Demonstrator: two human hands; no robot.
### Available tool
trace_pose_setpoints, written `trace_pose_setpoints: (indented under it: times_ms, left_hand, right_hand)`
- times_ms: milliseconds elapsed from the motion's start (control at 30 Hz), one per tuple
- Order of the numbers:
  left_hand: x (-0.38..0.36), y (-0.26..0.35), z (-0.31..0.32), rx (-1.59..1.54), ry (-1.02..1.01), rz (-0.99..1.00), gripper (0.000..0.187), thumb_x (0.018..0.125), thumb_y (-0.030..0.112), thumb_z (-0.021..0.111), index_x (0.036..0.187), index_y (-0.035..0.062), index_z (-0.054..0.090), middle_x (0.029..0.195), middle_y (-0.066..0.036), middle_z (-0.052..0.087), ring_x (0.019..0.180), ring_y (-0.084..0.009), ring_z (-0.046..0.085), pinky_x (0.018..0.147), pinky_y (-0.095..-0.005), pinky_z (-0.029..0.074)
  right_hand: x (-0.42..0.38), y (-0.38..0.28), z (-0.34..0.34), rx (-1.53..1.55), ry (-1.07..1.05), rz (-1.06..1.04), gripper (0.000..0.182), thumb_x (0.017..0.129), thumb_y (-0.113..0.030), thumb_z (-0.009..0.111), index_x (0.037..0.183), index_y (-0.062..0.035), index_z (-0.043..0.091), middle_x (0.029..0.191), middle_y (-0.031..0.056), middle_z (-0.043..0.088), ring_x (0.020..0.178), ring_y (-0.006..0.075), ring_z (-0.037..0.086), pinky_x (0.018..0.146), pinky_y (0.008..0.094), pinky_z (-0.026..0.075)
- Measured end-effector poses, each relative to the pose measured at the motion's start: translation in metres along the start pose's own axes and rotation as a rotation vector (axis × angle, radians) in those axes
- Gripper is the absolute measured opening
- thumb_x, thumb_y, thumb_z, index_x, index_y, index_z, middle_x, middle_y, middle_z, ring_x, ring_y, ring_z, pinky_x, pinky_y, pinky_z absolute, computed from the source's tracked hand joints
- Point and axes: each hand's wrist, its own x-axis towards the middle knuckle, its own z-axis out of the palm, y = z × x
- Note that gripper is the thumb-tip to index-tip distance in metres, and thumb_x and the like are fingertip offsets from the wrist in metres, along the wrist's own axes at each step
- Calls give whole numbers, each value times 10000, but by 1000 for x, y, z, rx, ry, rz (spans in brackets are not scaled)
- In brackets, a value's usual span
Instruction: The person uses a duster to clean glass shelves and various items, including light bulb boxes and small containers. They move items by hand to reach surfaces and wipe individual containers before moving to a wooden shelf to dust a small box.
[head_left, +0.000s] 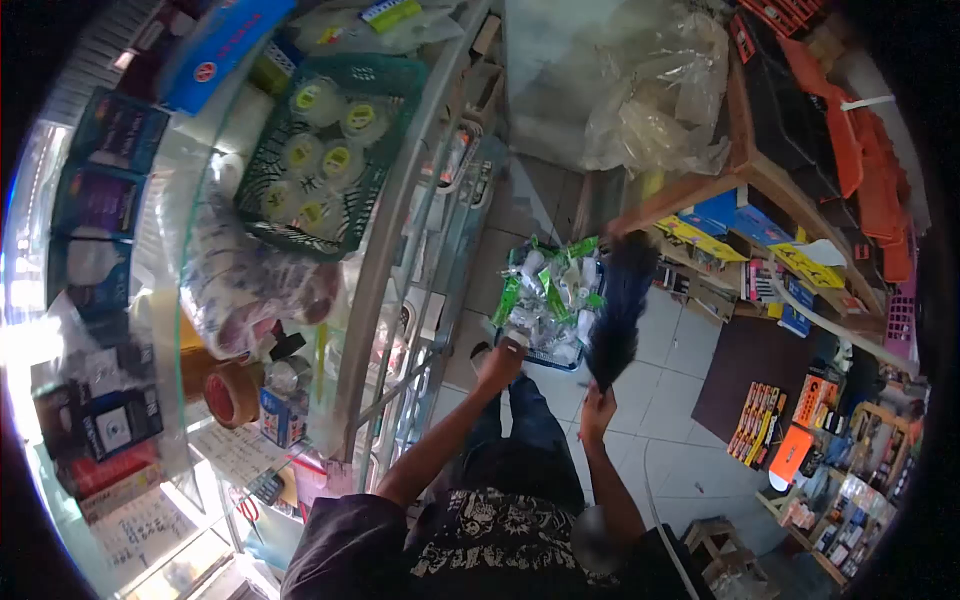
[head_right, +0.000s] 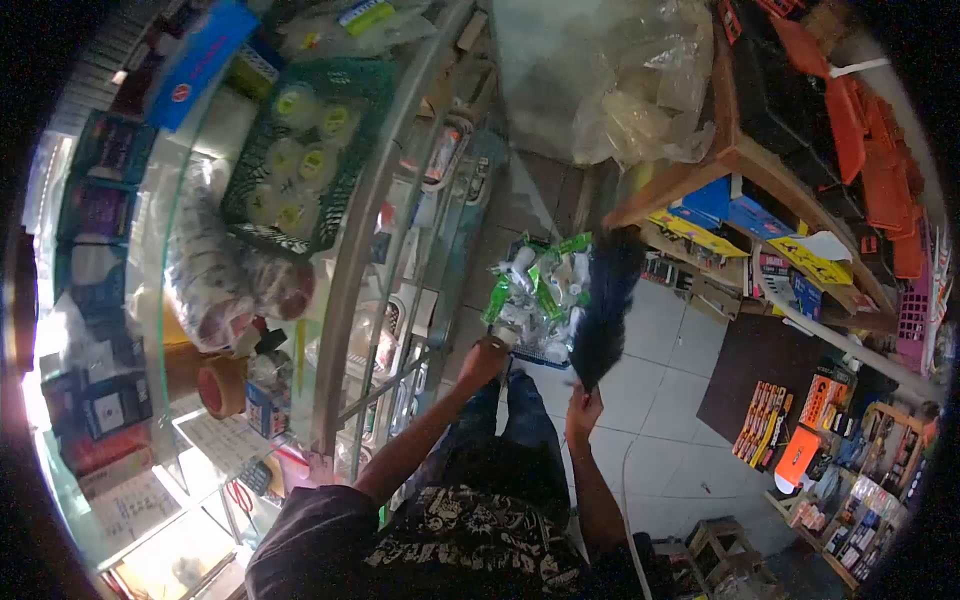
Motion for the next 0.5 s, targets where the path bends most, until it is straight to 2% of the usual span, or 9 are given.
trace_pose_setpoints:
  times_ms: [33,100,133,167,233,267,300,400,500]
  left_hand:
    - [1,7,-2,-6,-13,-2,297,901,324,564,1035,59,558,846,-178,653,703,-339,638,641,-460,515]
    - [-3,20,-1,-204,-257,-410,311,862,305,610,1069,80,555,941,-228,627,866,-423,607,775,-526,475]
    - [-9,3,24,-125,-206,-343,365,822,289,632,1118,93,549,1049,-220,582,977,-392,581,820,-496,468]
    - [-8,-7,34,-126,-217,-348,365,822,289,632,1118,93,549,1049,-220,582,977,-392,581,820,-496,468]
    - [-5,-25,52,306,-37,-157,434,780,253,640,1181,121,535,1125,-201,528,1076,-367,518,873,-473,445]
    - [-1,-38,60,361,-39,-146,520,740,230,656,1231,128,517,1176,-179,495,1069,-339,499,884,-464,436]
    - [3,-49,66,353,-49,-144,520,740,230,656,1231,128,517,1176,-179,495,1069,-339,499,884,-464,436]
    - [11,-71,64,392,-64,-13,544,737,211,651,1248,88,512,1171,-157,514,1029,-320,514,879,-445,443]
    - [18,-76,60,453,-102,60,483,735,195,643,1189,70,533,1137,-144,526,1019,-302,518,857,-433,448]
  right_hand:
    - [-11,10,-13,-126,28,-7,214,937,-192,585,1041,-6,603,652,-44,497,542,38,396,469,231,306]
    - [-34,33,-42,-267,52,0,241,928,-204,606,1029,15,603,688,-25,531,599,64,433,514,260,348]
    - [-46,50,-56,-354,83,14,206,935,-190,578,985,9,603,657,-39,463,576,50,369,498,246,297]
    - [-57,65,-66,-439,114,27,185,941,-175,550,940,3,603,627,-54,394,553,37,305,482,233,246]
    - [-78,85,-83,-412,154,17,197,939,-188,561,911,3,594,622,-58,381,550,37,300,479,235,241]
    - [-88,94,-93,-380,194,-5,213,938,-202,571,881,3,585,617,-61,368,547,37,295,477,238,237]
    - [-98,104,-103,-390,200,0,213,938,-202,571,881,3,585,617,-61,368,547,37,295,477,238,237]
    - [-128,129,-139,-578,238,349,245,939,-208,574,861,24,567,646,-41,396,604,72,365,516,249,303]
    - [-138,126,-133,-418,322,333,243,946,-199,559,832,15,557,667,-28,431,640,88,400,546,247,335]
